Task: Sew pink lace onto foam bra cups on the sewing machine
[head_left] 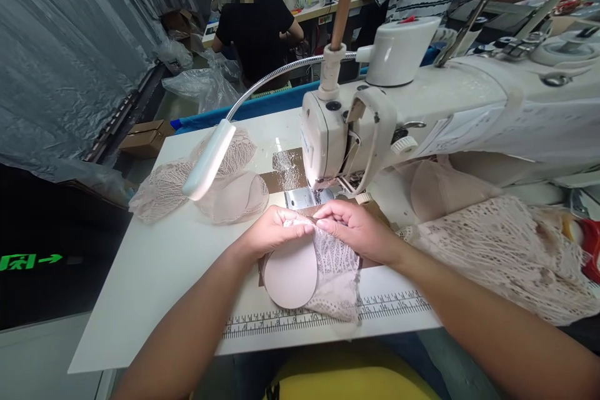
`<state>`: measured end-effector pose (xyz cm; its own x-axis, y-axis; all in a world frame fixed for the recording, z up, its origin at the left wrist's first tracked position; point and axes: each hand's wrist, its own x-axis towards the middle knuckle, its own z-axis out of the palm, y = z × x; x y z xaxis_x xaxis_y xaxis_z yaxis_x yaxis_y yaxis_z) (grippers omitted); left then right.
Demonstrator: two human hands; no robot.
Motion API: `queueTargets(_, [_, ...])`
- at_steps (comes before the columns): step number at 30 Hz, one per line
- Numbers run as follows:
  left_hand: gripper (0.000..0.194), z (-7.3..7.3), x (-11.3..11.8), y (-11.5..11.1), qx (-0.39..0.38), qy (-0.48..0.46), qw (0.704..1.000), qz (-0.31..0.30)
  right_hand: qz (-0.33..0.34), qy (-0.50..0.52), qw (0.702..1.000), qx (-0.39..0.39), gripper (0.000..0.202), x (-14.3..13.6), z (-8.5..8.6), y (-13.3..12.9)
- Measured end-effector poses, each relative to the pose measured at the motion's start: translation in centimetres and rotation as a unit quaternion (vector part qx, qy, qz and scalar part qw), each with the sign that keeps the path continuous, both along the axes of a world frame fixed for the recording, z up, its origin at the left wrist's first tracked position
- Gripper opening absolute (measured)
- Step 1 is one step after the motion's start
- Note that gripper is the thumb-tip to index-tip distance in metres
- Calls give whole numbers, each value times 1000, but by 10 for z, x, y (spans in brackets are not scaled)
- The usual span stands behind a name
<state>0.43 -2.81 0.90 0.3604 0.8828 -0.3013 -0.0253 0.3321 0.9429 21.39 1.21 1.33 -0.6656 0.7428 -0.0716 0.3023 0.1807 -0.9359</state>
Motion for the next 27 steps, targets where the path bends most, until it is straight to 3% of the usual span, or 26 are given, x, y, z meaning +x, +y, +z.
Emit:
queueTargets(5, [32, 2, -2, -1, -32, 8, 999, 21, -32, -10, 998, -57, 36, 10, -2, 6])
queueTargets(10, [36, -1, -5, 2, -29, 9, 999, 14, 30, -64, 997, -27, 32, 13, 6, 8])
queueTargets(13, [38, 5, -9, 3, 65, 146, 987, 28, 25, -115, 993, 32, 23, 13, 7, 9])
queueTargets(14, [38, 10, -9, 2, 123, 230, 964, 52, 13, -140, 989, 53, 23, 13, 8, 9])
queueTargets(16, [37, 21, -6, -4, 248, 384, 885, 93, -11, -201, 976, 83, 23, 15, 9, 11])
queueTargets(18, [33, 32, 4, -13, 336, 463, 817, 74, -21, -252, 962, 100, 26, 18, 11, 12])
queueTargets(20, [30, 37, 20, -24, 374, 488, 788, -9, -29, -254, 959, 120, 29, 20, 12, 14])
queueTargets(23, [35, 34, 41, -33, 368, 535, 751, -120, -40, -213, 961, 172, 28, 22, 11, 13])
queueTargets(27, [37, 28, 39, -28, 360, 563, 724, -169, 1, -210, 949, 234, 23, 22, 6, 10])
